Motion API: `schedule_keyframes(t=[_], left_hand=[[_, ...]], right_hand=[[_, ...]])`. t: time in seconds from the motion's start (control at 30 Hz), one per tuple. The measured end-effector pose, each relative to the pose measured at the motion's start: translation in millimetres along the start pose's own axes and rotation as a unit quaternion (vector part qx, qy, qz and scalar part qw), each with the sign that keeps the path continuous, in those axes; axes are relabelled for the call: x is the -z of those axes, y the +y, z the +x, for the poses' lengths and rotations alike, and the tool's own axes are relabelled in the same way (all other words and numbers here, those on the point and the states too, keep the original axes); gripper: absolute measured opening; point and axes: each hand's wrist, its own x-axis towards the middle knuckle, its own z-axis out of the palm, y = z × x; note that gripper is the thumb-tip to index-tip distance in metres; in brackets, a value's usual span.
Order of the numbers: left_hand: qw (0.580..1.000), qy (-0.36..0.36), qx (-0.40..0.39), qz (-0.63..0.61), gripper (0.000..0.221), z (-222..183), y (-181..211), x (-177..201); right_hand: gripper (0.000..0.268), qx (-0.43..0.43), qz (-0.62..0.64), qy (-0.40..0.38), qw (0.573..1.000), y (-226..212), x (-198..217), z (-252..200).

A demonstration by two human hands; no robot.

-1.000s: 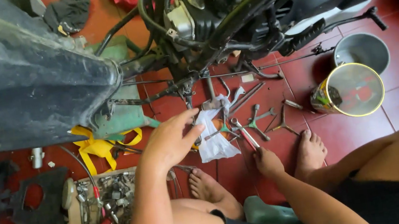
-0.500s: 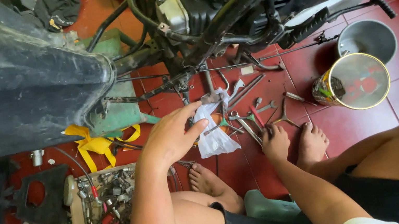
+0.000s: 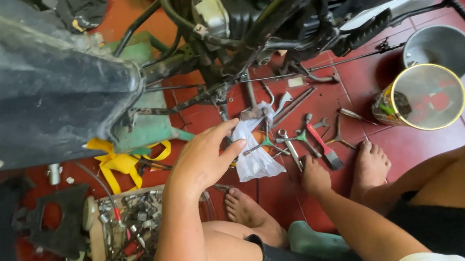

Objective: The person is performing maintenance and repair on a motorcycle, including cleaning parts with a brush and using wrenches to disassemble components.

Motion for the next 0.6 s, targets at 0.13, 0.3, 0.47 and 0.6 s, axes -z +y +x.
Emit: schedule_keyframes(t=[0.13, 0.3, 0.47, 0.6], left_hand=[[0.999, -0.008, 0.029, 0.009, 0.056, -11, -16, -2], [0.999, 0.000, 0.045, -0.010, 0.057, -24, -20, -3], [0.999, 0.018, 0.026, -0.019, 0.057, -22, -13, 4], [0.999, 0.029, 0.020, -0.013, 0.057, -20, -10, 7]], right_hand=[[0.065, 0.000, 0.039, -0.062, 0.997, 13, -31, 29], [0.048, -0.087, 0.209, -0.032, 0.973, 12, -28, 26], [0.058, -0.066, 0.235, -0.045, 0.969, -5, 38, 7], [0.040, 0.074, 0.083, -0.157, 0.981, -17, 129, -24]])
